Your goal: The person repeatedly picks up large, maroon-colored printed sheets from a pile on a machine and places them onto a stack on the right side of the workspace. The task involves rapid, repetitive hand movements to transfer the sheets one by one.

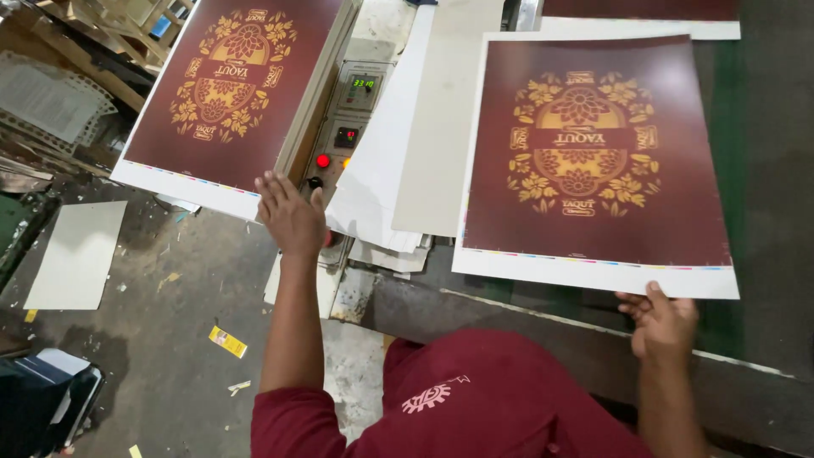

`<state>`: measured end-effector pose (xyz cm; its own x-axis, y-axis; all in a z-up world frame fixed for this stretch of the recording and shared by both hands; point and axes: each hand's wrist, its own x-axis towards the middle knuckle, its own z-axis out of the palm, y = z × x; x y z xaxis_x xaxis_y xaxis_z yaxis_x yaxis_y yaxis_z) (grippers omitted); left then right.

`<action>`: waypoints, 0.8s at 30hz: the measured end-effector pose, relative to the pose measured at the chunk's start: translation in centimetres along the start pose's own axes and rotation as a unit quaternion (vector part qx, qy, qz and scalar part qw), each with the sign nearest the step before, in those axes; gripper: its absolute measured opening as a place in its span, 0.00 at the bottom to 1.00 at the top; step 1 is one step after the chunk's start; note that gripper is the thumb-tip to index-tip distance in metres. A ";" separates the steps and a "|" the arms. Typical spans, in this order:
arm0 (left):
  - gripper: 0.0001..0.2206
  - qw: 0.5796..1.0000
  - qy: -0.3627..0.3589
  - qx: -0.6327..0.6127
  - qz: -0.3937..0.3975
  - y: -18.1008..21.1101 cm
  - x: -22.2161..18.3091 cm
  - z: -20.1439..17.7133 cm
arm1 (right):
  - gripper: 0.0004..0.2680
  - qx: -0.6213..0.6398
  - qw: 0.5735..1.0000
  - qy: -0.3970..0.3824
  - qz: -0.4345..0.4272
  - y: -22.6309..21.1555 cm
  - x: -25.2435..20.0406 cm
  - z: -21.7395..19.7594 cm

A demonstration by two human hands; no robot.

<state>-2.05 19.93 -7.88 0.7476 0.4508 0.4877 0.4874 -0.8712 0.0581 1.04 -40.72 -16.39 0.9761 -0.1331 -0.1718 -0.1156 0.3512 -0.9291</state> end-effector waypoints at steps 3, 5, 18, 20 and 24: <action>0.38 0.999 -0.030 0.009 -0.021 0.2 -0.6 -1.2 | 0.09 -0.011 1.000 0.011 -0.010 -1.3 -0.9 0.2; 0.39 0.997 -0.063 0.016 -0.030 0.0 -0.3 -1.9 | 0.09 -0.016 1.000 0.014 -0.014 -1.5 -1.0 -0.4; 0.31 0.993 -0.065 0.072 -0.072 -9.2 0.5 -0.3 | 0.12 0.016 0.999 0.033 -0.032 0.4 0.7 -1.9; 0.26 0.993 -0.050 0.090 -0.049 -9.8 1.2 -1.0 | 0.12 0.035 0.998 0.043 -0.035 0.7 1.1 -1.8; 0.18 0.993 -0.095 0.074 0.000 -10.7 2.6 -3.1 | 0.12 0.039 0.995 0.077 -0.055 1.5 2.8 -2.6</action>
<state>-6.74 29.79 -4.58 0.8124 0.4912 0.3142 0.5378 -0.8395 -0.0781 3.09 -42.92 -19.11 0.9417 -0.3127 -0.1245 0.0106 0.3972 -0.9177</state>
